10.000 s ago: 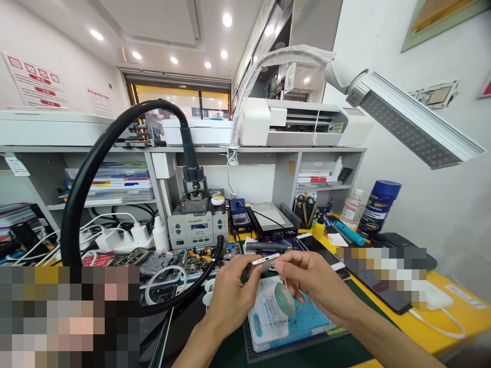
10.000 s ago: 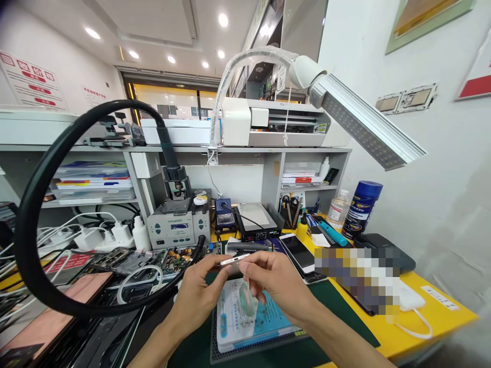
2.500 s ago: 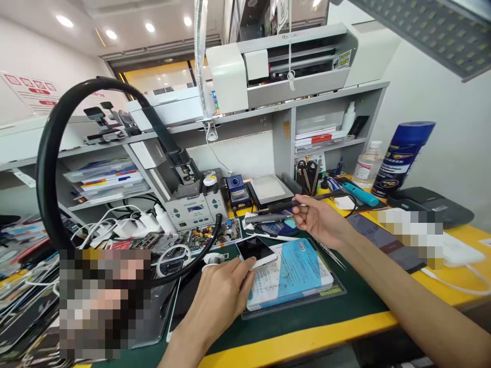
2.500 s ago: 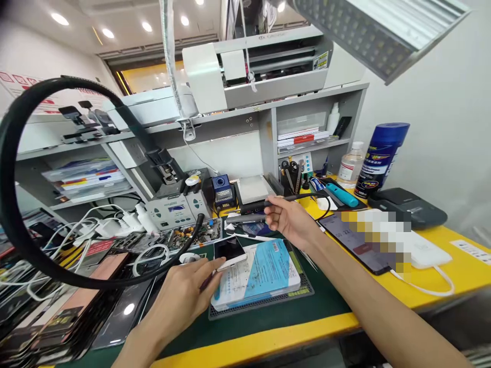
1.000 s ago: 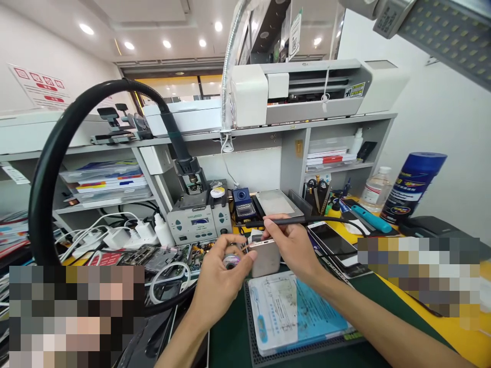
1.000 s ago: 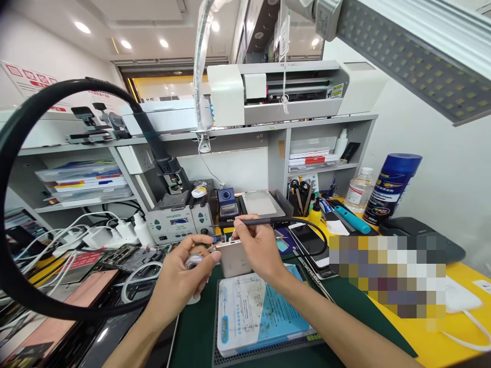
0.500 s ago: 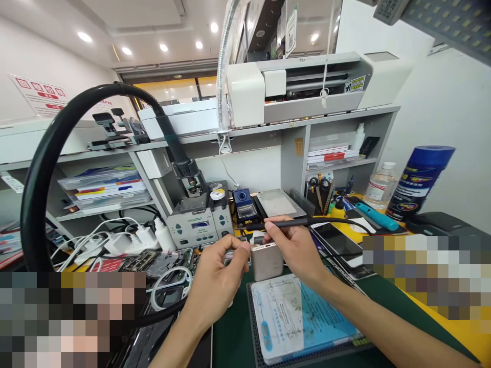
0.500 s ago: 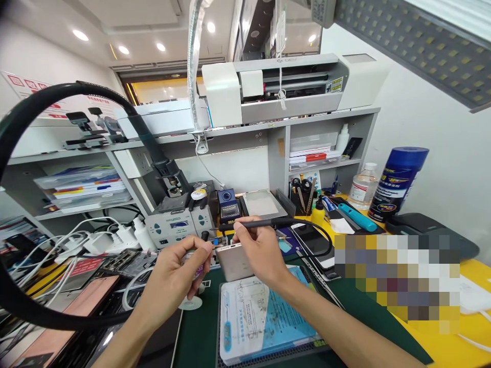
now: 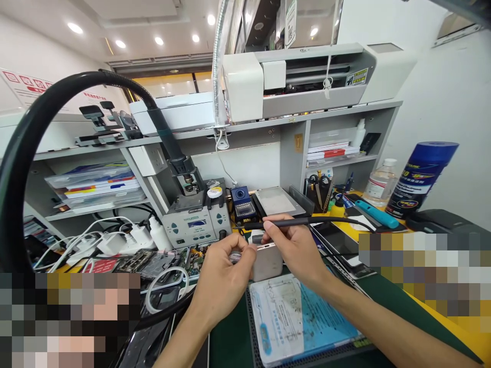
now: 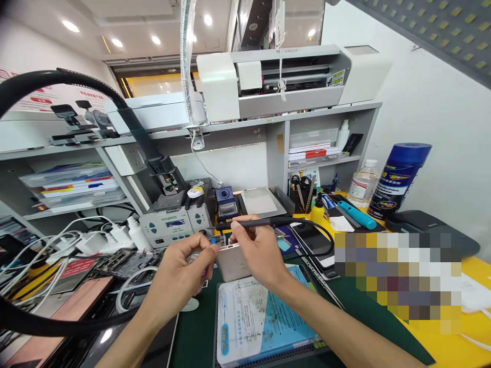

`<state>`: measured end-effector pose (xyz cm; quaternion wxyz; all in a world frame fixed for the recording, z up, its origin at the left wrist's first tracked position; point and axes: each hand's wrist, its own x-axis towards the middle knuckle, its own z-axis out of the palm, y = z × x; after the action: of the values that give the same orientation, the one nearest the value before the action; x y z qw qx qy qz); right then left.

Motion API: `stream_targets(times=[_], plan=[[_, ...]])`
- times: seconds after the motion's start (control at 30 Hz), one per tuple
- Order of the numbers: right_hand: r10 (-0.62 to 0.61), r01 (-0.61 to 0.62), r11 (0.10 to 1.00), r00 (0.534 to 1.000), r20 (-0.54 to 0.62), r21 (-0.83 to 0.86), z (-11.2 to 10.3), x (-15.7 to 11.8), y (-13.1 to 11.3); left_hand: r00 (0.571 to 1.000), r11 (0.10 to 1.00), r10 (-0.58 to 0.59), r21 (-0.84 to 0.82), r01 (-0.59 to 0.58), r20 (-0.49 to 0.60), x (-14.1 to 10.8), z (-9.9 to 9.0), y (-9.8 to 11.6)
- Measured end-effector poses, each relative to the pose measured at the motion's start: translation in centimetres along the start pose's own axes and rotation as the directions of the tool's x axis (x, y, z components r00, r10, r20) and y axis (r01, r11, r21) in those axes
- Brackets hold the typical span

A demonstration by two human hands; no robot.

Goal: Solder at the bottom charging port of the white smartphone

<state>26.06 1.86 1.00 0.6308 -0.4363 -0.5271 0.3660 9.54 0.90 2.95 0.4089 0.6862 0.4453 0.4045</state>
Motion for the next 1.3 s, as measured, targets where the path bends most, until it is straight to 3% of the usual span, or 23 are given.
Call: stream_targets(times=[0.13,0.2,0.27,0.33,0.37,0.43,0.53,0.67,0.73,1.03,1.3], plan=[[0.005,-0.005,1.000,1.000,-0.002,0.005,0.0,0.0,-0.1,0.996,0.997,0.068,0.036,-0.066,-0.050,-0.5,0.1,-0.5],[0.005,-0.005,1.000,1.000,0.001,0.005,0.0,0.0,0.0,0.981,0.982,0.163,0.114,-0.151,-0.104,-0.8,0.0,-0.8],[0.004,-0.004,1.000,1.000,0.004,0.002,0.1,0.1,0.0,0.920,0.908,0.365,0.274,-0.318,-0.143,-1.0,-0.1,-1.2],[0.002,-0.002,1.000,1.000,0.005,-0.004,0.0,0.1,0.0,0.812,0.765,0.573,0.426,-0.482,-0.110,-1.2,-0.3,-1.7],[0.001,-0.001,1.000,1.000,0.006,-0.006,0.0,0.1,0.0,0.764,0.701,0.640,0.469,-0.537,-0.082,-1.2,-0.4,-1.9],[-0.002,0.002,1.000,1.000,0.008,-0.009,0.0,0.0,0.0,0.721,0.646,0.691,0.490,-0.585,-0.050,-1.3,-0.5,-2.2],[-0.005,0.006,1.000,1.000,0.015,-0.010,-0.1,0.0,0.0,0.716,0.632,0.696,0.516,-0.578,-0.051,-1.4,-0.4,-2.3],[-0.008,0.008,1.000,1.000,0.012,-0.014,-0.1,0.0,0.0,0.770,0.660,0.637,0.550,-0.511,-0.049,-1.6,0.0,-2.0],[-0.008,0.009,1.000,1.000,0.008,-0.014,0.0,0.1,0.0,0.776,0.657,0.629,0.570,-0.494,-0.052,-1.6,0.1,-2.0],[-0.009,0.010,1.000,1.000,0.014,-0.014,0.1,0.1,0.0,0.689,0.505,0.725,0.694,-0.513,-0.019,-1.4,0.5,-2.2],[-0.011,0.011,1.000,1.000,0.019,-0.019,0.0,0.1,0.0,0.657,0.391,0.753,0.784,-0.483,0.029,-1.5,0.9,-1.8]])
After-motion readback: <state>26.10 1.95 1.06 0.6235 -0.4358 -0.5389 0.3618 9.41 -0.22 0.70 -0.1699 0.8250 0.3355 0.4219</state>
